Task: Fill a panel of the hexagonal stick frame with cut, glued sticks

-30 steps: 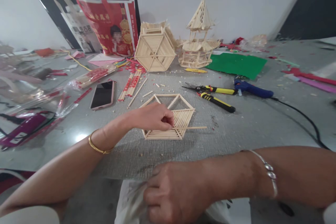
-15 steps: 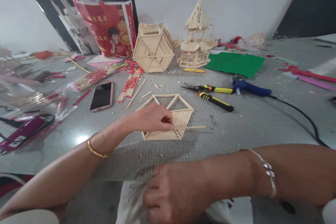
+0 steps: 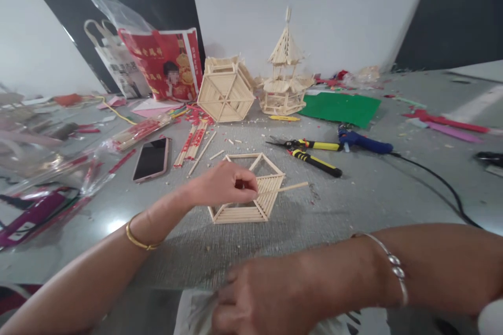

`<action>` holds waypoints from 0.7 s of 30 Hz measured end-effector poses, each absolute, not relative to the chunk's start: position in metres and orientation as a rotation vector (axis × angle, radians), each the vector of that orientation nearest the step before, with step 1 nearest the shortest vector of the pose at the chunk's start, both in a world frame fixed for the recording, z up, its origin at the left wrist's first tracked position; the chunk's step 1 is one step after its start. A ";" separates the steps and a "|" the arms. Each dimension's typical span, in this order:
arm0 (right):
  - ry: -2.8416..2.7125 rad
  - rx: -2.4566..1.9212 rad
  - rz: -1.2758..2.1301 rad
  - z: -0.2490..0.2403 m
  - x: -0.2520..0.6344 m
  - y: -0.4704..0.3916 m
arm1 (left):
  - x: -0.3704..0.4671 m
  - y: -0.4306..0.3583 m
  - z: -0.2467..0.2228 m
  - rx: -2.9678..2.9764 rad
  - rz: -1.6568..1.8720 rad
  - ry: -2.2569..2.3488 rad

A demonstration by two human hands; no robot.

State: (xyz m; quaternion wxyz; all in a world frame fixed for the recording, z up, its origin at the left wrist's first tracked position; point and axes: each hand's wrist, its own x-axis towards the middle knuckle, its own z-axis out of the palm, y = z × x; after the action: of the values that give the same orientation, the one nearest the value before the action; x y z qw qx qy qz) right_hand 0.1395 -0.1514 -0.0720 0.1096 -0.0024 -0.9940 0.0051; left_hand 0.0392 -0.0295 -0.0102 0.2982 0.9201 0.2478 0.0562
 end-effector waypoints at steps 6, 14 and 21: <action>-2.769 -0.075 -0.256 -0.036 0.156 -0.141 | 0.027 -0.015 0.006 1.965 0.499 0.651; -2.396 -1.856 -0.254 -0.007 0.286 -0.059 | 0.006 -0.012 -0.002 1.254 0.965 0.715; -2.458 -2.097 0.135 -0.035 0.318 -0.034 | -0.012 -0.009 -0.030 1.128 0.986 0.699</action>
State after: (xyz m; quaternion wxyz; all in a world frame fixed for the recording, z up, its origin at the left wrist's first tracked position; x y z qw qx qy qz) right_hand 0.3180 -0.0340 -0.0351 -0.0459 -0.6478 -0.7592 0.0417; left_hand -0.0122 -0.0087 -0.0303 0.6776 0.5018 0.3109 0.4386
